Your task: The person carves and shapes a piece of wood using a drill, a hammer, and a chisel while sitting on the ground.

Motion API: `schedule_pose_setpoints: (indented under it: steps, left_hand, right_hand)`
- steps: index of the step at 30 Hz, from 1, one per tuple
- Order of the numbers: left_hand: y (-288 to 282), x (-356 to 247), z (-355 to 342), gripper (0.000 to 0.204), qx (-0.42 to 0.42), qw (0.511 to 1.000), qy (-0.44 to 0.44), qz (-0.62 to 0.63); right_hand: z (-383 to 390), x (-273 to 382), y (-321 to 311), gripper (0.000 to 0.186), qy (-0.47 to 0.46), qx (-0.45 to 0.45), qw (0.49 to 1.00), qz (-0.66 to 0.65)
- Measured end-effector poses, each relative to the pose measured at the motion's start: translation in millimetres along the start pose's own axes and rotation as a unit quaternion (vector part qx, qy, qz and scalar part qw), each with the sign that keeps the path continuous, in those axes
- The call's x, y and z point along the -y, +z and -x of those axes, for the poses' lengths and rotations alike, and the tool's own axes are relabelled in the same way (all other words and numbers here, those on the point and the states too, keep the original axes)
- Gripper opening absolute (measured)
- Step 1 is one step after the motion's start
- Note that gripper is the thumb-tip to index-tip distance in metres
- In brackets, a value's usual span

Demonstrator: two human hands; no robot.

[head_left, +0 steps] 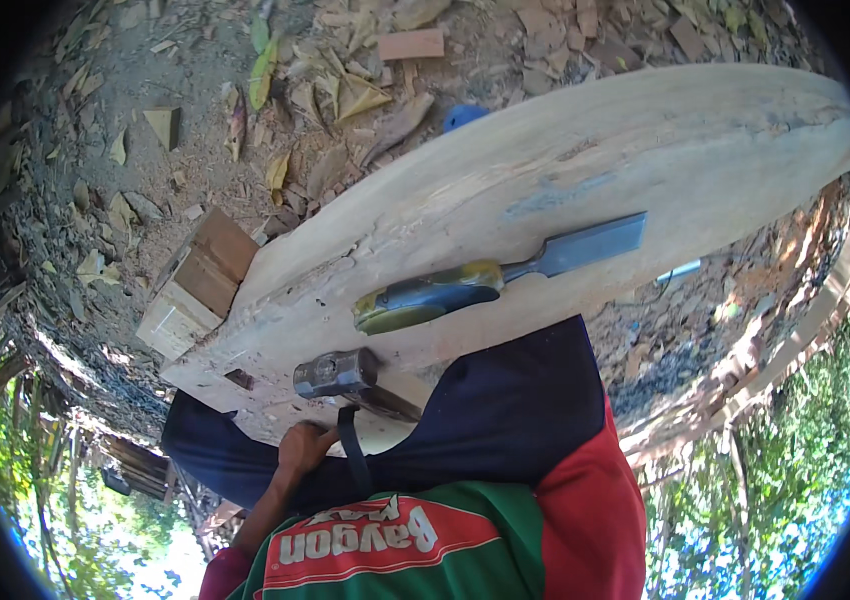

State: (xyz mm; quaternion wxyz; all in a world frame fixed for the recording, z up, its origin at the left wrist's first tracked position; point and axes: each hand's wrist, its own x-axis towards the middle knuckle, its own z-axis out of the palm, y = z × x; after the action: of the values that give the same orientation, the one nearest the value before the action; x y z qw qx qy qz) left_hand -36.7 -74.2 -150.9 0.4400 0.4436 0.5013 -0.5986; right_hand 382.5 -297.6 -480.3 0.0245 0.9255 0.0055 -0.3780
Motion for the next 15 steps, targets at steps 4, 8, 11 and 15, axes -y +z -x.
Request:
schedule_pose_setpoints:
  steps: [4, 8, 11, 15]
  left_hand:
    - [11, 18, -13, 0.059, -0.022, 0.995, 0.082, 0.061]
    - [24, 23, -13, 0.057, -0.118, 0.987, 0.094, 0.056]
    - [37, 33, -11, 0.055, -0.182, 0.969, 0.137, 0.097]
    - [51, 53, -36, 0.049, -0.244, 0.927, 0.221, 0.179]
  right_hand:
    - [7, -8, 0, 0.064, -0.031, -0.011, 0.999, 0.024]
    - [28, -11, -15, 0.057, -0.077, -0.005, 0.997, 0.001]
    - [42, -12, -28, 0.052, -0.108, -0.004, 0.993, -0.039]
    - [59, -14, -68, 0.045, -0.167, 0.004, 0.973, -0.16]
